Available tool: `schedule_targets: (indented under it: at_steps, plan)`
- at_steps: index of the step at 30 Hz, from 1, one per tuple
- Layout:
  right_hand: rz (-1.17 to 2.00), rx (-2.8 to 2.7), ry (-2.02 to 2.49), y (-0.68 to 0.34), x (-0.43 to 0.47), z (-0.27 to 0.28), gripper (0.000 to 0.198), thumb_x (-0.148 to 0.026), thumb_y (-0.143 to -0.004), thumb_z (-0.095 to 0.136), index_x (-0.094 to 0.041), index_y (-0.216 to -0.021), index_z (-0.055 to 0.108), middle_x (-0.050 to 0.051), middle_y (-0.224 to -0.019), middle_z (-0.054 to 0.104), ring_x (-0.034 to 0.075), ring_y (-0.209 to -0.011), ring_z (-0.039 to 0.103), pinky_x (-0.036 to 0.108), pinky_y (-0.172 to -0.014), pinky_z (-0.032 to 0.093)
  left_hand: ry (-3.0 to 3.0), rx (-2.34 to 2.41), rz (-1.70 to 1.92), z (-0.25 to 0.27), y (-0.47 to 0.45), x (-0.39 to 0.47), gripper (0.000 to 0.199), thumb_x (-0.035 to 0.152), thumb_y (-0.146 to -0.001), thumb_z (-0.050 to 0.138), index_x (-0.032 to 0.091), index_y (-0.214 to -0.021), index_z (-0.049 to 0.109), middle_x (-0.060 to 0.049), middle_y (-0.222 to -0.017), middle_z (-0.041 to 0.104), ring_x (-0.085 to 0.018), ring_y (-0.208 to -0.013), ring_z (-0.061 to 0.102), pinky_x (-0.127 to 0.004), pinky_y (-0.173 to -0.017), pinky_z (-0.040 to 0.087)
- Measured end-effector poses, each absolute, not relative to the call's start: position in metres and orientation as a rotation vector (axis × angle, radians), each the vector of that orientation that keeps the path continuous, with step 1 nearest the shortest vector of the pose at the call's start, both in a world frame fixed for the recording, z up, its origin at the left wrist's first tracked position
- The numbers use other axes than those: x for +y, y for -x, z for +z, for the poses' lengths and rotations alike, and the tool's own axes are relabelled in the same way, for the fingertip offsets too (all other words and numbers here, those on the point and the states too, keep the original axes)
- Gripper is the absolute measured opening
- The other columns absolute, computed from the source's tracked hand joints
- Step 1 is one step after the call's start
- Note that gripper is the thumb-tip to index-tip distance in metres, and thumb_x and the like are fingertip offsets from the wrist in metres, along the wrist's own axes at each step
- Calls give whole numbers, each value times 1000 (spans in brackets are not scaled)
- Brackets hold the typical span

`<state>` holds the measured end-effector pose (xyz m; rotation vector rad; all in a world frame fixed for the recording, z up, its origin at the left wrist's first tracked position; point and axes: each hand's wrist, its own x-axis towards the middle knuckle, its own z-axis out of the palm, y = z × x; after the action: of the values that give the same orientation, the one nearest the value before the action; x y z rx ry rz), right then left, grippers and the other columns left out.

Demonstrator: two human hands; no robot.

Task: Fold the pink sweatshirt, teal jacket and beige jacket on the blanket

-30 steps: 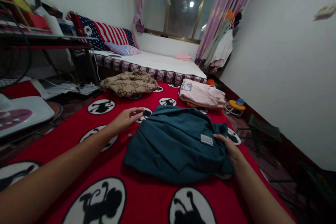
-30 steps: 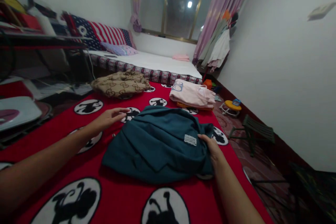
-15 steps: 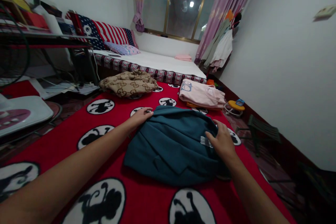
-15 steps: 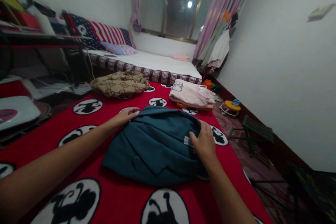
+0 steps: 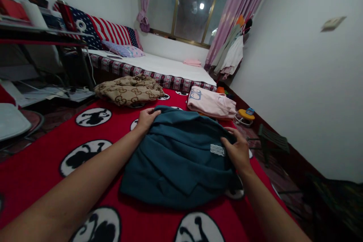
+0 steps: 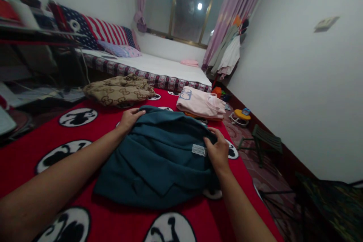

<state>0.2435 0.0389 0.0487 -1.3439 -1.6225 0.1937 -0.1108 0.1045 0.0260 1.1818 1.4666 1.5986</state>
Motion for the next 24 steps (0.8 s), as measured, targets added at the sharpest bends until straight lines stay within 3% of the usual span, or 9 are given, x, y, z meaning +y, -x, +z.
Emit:
schedule_targets:
  at_steps: [3,7,12,16,18,21,24]
  plan:
    - [84,-1636,1331,-236,67,56,33,-26,-74,63,-19,-105,66,7,-104,69,23,-98,63,36,-89,47,-1203,1646,1565,18,121,113,42,47,-62,71,14,-88,72,-7,-84,74,-23,-82,67,-30,-76,52]
    - [130,-1778,1682,-233,98,45,28,-17,-71,63,-14,-98,70,11,-98,70,25,-97,62,37,-89,46,-1283,1811,1369,17,131,119,34,38,-60,70,13,-83,69,-10,-83,72,-25,-82,66,-35,-80,51]
    - [-1,-1734,1427,-231,60,47,24,-30,-86,56,-17,-102,67,12,-109,67,25,-106,59,39,-96,43,-1760,1807,1399,45,143,81,35,42,-75,57,17,-97,68,-11,-109,68,-25,-103,62,-37,-96,46]
    - [120,-2100,1123,-227,-3,47,33,-45,-87,60,-22,-111,65,8,-112,67,23,-107,58,39,-96,42,-2154,1403,1027,57,149,27,35,52,-83,56,26,-101,71,-6,-114,68,-25,-113,58,-37,-102,43]
    - [145,-2284,1117,-230,-19,44,35,-49,-85,63,-22,-107,67,7,-101,69,23,-97,60,38,-90,43,-2292,1253,845,55,147,8,39,51,-82,60,30,-112,70,-5,-124,64,-26,-119,55,-39,-106,41]
    - [63,-2253,1196,-246,-19,48,34,-50,-90,53,-20,-80,67,4,-74,67,20,-74,59,34,-77,42,-2439,1224,734,49,136,-3,50,52,-79,66,33,-125,64,-6,-139,55,-31,-130,46,-46,-111,36]
    - [0,-2075,1341,-268,-4,58,41,-53,-91,49,-21,-71,65,3,-68,65,19,-68,57,32,-71,40,-2530,1239,727,41,117,-1,50,51,-84,61,32,-130,60,-6,-143,51,-32,-136,40,-52,-114,29]
